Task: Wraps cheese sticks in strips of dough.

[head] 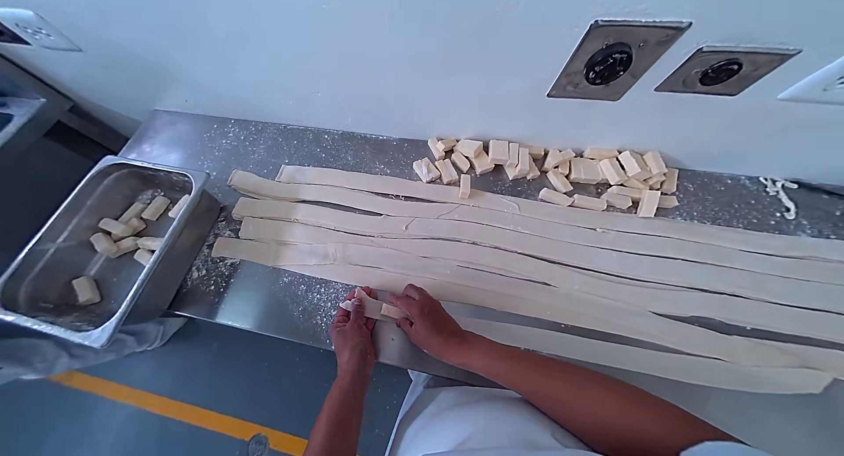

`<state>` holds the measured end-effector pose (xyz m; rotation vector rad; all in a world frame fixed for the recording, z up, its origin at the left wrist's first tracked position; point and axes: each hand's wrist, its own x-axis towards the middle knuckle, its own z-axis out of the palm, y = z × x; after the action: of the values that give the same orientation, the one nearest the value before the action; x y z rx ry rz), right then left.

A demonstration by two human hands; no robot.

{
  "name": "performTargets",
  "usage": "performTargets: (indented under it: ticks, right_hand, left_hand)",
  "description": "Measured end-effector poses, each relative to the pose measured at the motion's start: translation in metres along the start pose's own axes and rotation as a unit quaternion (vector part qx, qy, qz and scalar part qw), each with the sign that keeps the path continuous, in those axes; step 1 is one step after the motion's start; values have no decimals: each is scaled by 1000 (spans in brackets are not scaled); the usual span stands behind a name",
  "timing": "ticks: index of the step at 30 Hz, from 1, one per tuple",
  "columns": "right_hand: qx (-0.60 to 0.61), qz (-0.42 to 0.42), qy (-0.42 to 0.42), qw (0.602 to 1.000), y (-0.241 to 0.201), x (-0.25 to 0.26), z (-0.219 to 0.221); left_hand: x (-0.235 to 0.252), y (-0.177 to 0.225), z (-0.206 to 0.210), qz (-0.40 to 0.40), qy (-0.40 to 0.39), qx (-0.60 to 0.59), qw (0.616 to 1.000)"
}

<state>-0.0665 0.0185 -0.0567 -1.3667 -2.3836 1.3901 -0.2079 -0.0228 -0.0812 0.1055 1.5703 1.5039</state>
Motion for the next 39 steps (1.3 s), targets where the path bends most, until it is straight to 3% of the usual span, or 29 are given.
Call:
performTargets:
  ticks: [4,7,9,12,14,15,18,20,22,26,28,33,39]
  right_hand:
    - [-6,-2,10,1000,4,1,3]
    - [25,-20,55,998,13,-1,8]
    - [21,-38,107,993,24,-3,15]
    - [-39,-22,127,991,44,-15,12]
    - [-44,17,100,994,48,-35,-2]
    - [-37,30,92,995,50,-45,-9]
    - [-5,4,100,995,56,-55,-17]
    - [29,-33,76,996,53,-44,-17]
    - [78,-56,6,995,42,-22,-20]
    - [96,7,-165,982,18,11,-36]
    - [32,58,-193,979,16,9,-50]
    - [-17,123,-207,970,42,-50,-77]
    - [81,52,-199,975,46,-108,-47]
  left_hand:
    - [12,12,-7,54,26,51,997]
    - [-8,-8,-1,190,-77,158,966]
    - [-21,-38,3,299,-153,264,904]
    - [-18,-69,2,457,-189,381,781]
    - [-14,-74,-3,500,-198,439,720]
    - [-14,-75,-4,504,-198,454,708]
    - [-12,-73,-2,509,-183,456,707]
    - [-12,-65,-1,509,-167,430,727]
    - [-15,-45,-4,509,-156,393,750]
    - [-12,-12,-18,494,-124,361,781]
    - [1,-16,-27,486,-119,412,761]
    - [-1,-19,-50,499,-186,526,662]
    - [4,-29,-52,469,-181,486,715]
